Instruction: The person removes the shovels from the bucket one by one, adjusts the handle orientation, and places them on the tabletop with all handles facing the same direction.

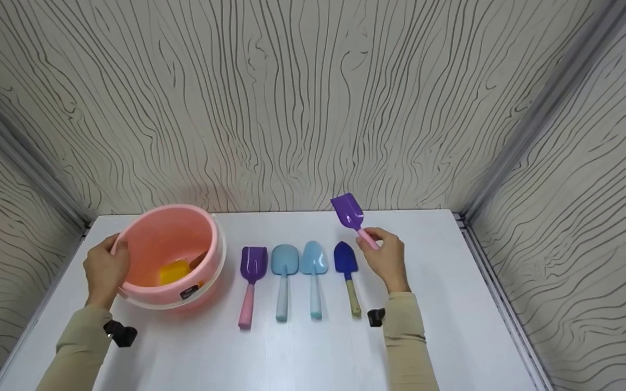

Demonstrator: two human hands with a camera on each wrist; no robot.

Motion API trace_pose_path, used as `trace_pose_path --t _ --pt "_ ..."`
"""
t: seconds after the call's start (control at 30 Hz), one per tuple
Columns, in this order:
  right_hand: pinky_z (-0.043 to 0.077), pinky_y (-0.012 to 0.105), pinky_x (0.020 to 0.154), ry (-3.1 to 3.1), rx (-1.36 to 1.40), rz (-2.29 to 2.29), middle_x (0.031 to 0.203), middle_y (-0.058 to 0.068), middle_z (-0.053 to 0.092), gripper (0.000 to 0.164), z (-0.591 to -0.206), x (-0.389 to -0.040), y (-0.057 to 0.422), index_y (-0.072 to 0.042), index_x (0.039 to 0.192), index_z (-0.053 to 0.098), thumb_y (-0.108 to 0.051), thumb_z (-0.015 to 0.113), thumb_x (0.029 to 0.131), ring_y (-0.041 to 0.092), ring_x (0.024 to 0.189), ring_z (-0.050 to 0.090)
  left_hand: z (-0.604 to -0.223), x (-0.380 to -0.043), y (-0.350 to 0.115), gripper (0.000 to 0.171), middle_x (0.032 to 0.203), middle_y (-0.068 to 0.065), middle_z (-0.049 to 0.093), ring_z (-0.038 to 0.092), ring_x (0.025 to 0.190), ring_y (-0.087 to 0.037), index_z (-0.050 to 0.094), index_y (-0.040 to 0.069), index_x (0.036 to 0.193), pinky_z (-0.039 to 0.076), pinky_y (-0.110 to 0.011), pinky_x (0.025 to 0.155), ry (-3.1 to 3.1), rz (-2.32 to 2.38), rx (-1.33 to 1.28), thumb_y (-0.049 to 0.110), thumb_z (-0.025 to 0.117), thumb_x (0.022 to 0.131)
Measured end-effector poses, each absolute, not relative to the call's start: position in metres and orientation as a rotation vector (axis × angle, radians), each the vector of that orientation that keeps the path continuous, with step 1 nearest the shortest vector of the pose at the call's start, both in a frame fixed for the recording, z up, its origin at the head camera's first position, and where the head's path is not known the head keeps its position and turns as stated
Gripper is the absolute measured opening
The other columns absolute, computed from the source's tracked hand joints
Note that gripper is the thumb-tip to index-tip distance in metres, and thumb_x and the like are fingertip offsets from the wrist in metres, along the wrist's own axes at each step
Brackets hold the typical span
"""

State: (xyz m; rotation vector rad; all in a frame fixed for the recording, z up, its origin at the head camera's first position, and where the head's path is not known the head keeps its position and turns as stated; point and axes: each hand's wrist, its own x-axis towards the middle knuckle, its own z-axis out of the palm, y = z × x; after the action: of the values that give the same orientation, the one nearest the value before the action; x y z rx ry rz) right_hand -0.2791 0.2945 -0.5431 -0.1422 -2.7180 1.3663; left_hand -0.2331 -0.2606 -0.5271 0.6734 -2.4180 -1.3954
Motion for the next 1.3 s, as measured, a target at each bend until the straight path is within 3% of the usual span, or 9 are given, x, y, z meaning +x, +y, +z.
trace_pose_path --t 0.57,0.87,1.3 --pt "0.046 0.039 0.089 -2.691 -0.286 1.268 0.127 0.025 0.069 0.036 -0.583 -0.262 0.32 0.002 0.134 0.069 -0.019 0.068 0.104 0.034 0.111 0.06 -0.525 -0.236 -0.261 0.051 0.15 -0.027 0.06 0.063 0.132 -0.048 0.051 0.002 0.157 0.05 -0.06 0.111 -2.445 -1.422 0.749 0.029 0.048 0.113" --pt "0.048 0.023 0.075 -2.72 -0.324 1.229 0.124 0.026 0.068 0.037 -0.6 -0.253 0.332 0.005 0.135 0.067 -0.017 0.065 0.106 0.029 0.1 0.061 -0.524 -0.237 -0.259 0.05 0.149 -0.027 0.061 0.063 0.131 -0.048 0.052 0.001 0.156 0.049 -0.06 0.113 -2.442 -1.411 0.73 0.028 0.047 0.113" --pt "0.049 0.028 0.076 -2.693 -0.346 1.16 0.116 0.028 0.072 0.035 -0.624 -0.247 0.336 0.007 0.13 0.07 -0.011 0.069 0.101 0.034 0.099 0.066 -0.524 -0.235 -0.261 0.051 0.151 -0.026 0.06 0.062 0.132 -0.047 0.052 0.002 0.156 0.047 -0.061 0.115 -2.436 -1.432 0.733 0.028 0.045 0.113"
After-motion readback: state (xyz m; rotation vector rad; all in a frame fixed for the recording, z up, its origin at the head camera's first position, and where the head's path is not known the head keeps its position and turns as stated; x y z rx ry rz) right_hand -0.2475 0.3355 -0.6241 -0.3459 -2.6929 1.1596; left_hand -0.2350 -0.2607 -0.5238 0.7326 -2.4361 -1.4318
